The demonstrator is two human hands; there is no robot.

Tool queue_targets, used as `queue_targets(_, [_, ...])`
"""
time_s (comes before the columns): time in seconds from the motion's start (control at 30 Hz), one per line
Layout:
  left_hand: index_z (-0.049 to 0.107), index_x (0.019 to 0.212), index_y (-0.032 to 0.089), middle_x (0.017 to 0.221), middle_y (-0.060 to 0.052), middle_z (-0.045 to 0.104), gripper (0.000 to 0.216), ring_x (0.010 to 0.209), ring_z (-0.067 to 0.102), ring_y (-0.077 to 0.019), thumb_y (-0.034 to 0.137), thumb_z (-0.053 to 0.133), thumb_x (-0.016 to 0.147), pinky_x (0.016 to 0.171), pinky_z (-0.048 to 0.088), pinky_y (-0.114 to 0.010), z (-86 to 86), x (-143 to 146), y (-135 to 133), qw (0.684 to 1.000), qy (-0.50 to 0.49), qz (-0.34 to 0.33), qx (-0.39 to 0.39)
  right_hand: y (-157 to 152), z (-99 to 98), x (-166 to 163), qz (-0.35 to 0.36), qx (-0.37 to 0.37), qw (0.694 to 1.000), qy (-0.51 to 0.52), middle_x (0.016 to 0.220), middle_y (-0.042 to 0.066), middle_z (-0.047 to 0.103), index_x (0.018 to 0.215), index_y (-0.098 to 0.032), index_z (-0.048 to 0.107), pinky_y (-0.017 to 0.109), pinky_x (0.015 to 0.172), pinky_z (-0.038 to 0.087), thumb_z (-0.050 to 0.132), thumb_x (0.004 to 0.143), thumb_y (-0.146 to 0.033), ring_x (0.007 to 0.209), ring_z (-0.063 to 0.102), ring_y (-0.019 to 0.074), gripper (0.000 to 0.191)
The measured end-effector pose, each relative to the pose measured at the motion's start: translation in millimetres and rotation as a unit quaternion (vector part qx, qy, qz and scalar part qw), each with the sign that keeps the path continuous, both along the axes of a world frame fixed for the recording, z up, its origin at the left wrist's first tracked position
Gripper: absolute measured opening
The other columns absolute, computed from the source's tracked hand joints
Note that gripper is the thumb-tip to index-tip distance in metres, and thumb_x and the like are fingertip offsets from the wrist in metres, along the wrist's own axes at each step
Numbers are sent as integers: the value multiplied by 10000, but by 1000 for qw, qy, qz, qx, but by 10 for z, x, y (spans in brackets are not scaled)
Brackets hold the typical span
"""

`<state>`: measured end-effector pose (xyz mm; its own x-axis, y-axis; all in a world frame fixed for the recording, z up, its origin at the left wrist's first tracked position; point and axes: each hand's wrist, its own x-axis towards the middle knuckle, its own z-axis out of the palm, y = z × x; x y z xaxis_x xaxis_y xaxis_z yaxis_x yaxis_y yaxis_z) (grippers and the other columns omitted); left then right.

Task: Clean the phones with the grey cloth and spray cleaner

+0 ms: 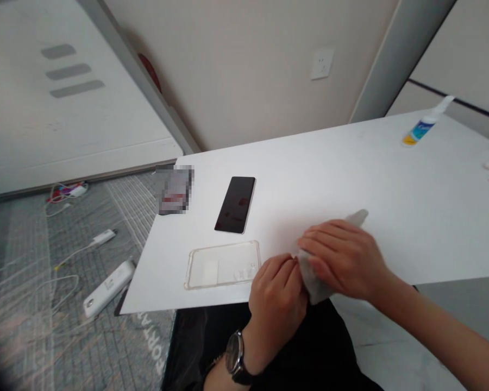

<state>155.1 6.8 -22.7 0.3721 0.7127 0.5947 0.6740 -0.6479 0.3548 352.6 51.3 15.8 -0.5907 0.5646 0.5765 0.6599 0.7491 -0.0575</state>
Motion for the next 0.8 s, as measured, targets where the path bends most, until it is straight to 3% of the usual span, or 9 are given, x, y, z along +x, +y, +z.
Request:
queue_targets(0.07, [701,1169,178,977,-31,783,185,961,713,-187,127,607,1017,851,587,-330,32,-10,3,1000,4,-9,-10,148,-15,248,-53,-37,998,16,1100,50,822,1169,-260,704,485,889,562,406,1062,-203,1003,773,278,322])
queue_targets(0.17, [674,1261,177,1049,-16,793,240,984,710,-178,136,614,1032,880,568,-338,48,-7,2,1000,9,-18,-14,222,-8,346,-92,-69,993,8,1156,30,815,1173,-295,713,564,1022,491,367,1081,-221,1122,752,304,366])
queue_targets(0.3, [681,1025,194,958,-4,770,86,919,703,-194,149,608,1031,835,542,-365,-8,25,-18,1000,9,11,-13,-33,22,-38,-10,-61,998,-26,1263,4,798,1284,-237,682,509,1198,365,401,1063,-176,1244,713,245,363])
queue_targets(0.43, [668,933,201,927,-28,764,146,891,703,-209,129,579,1024,838,533,-368,-57,40,-35,999,14,31,3,-170,-26,-165,21,-29,999,-22,1269,26,797,1316,-190,680,442,1122,463,450,1031,-149,1155,749,217,368])
queue_targets(0.53, [705,1062,210,978,-12,791,98,933,728,-189,171,619,1038,835,538,-355,-47,34,-34,1000,13,11,-16,46,-114,178,0,-49,999,7,1260,-6,798,1311,-277,696,490,1035,530,438,1038,-191,1112,765,254,385])
queue_targets(0.67, [698,1254,207,1085,4,813,226,977,742,-165,171,635,1041,857,559,-350,-31,17,-16,1000,-3,4,-11,389,-169,566,-77,-99,992,31,1255,-18,795,1247,-354,723,547,1031,512,379,1080,-239,1149,751,292,398])
queue_targets(0.8, [715,1228,177,1044,-6,821,218,967,755,-169,144,650,1023,853,590,-343,-25,13,-3,1000,-13,3,17,266,-83,336,-32,-97,994,22,1275,-22,789,1267,-340,721,524,1051,494,409,1061,-230,1205,730,280,390])
